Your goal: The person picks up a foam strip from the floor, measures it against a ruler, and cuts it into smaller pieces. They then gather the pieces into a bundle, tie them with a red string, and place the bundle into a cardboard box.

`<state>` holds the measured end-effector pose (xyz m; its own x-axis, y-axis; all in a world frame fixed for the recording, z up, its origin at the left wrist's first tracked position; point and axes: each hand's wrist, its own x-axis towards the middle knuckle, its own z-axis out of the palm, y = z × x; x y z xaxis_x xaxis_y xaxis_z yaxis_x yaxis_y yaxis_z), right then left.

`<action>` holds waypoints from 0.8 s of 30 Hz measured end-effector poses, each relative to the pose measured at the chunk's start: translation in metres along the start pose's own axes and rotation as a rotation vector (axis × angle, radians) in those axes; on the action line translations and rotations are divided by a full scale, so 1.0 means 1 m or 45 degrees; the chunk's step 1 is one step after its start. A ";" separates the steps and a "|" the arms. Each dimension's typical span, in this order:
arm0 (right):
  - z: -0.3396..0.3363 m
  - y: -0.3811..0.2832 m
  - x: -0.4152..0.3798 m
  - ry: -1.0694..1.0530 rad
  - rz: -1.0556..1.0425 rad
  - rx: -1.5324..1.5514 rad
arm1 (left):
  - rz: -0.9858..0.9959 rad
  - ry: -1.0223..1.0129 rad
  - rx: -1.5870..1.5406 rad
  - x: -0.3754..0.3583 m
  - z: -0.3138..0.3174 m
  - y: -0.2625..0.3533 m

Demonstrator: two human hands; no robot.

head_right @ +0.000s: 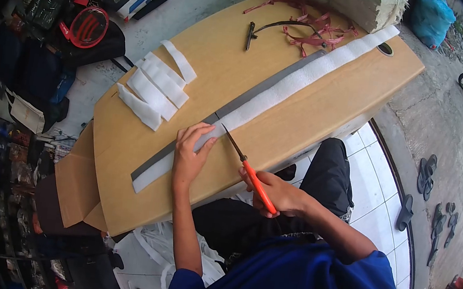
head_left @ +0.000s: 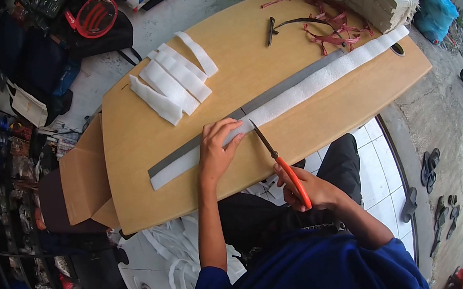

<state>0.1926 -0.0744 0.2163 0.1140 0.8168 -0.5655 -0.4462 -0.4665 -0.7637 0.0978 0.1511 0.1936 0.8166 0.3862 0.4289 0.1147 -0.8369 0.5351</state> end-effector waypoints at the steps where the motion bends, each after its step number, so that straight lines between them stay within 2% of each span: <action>1: -0.001 0.000 0.001 0.001 0.008 0.002 | -0.008 -0.004 0.003 0.000 0.000 0.000; 5: -0.001 -0.005 0.002 -0.014 0.036 -0.073 | 0.001 -0.005 0.010 0.000 -0.001 0.000; 10: 0.000 -0.011 -0.003 -0.033 -0.053 -0.155 | -0.029 -0.001 0.012 -0.001 0.000 0.000; 17: -0.002 -0.002 0.001 -0.050 -0.150 -0.100 | -0.013 0.013 0.010 -0.001 0.001 -0.001; 24: 0.000 -0.002 0.002 -0.044 -0.001 -0.026 | -0.020 0.006 0.010 -0.002 0.001 0.001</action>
<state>0.1932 -0.0718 0.2165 0.0830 0.8284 -0.5540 -0.4277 -0.4725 -0.7706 0.0963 0.1494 0.1925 0.8118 0.4013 0.4241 0.1323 -0.8339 0.5359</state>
